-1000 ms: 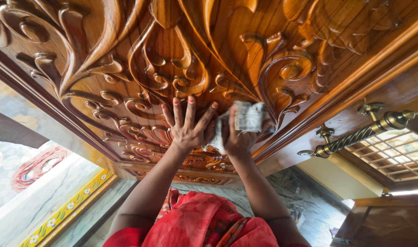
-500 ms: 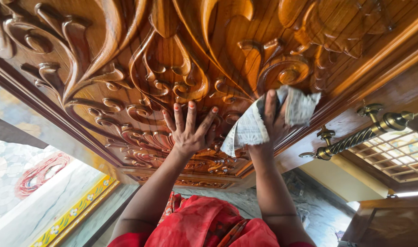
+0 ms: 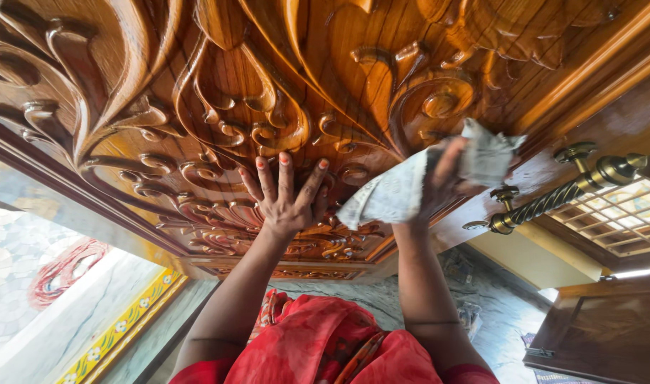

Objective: The person wipes the intricate carvings of a wooden door using a white cloth, covering various sections and grooves by hand.

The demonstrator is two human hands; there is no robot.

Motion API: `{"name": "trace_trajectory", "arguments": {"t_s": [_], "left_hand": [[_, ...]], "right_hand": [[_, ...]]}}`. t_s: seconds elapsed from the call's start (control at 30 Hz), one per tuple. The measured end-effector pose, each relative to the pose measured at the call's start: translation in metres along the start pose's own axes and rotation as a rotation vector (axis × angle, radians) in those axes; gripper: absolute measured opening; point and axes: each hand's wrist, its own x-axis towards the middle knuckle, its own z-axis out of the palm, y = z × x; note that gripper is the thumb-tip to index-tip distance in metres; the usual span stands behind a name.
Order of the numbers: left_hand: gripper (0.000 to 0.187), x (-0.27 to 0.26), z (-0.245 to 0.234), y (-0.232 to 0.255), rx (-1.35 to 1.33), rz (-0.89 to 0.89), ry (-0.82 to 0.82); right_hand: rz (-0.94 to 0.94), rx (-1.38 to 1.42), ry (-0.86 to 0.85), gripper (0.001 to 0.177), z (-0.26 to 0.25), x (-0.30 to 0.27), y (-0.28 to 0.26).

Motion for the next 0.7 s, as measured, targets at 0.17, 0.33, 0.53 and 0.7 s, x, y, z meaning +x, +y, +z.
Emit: {"name": "trace_trajectory", "arguments": {"t_s": [0.17,0.33,0.53,0.7], "left_hand": [[0.046,-0.001,0.001,-0.002,0.024,0.008,-0.022],[0.087,-0.006,0.000,-0.012,-0.164,0.067,0.047],[0.101,-0.004,-0.003,-0.012,-0.318,0.056,0.125],[0.097,0.000,-0.008,-0.013,-0.362,0.079,0.163]], "right_hand": [[0.025,0.024,-0.006,0.071,0.021,-0.037,-0.007],[-0.060,0.065,-0.404,0.073,0.052,-0.077,-0.059],[-0.259,0.145,-0.742,0.076,0.042,-0.131,-0.085],[-0.120,0.047,-0.992,0.078,0.035,-0.089,-0.091]]}}
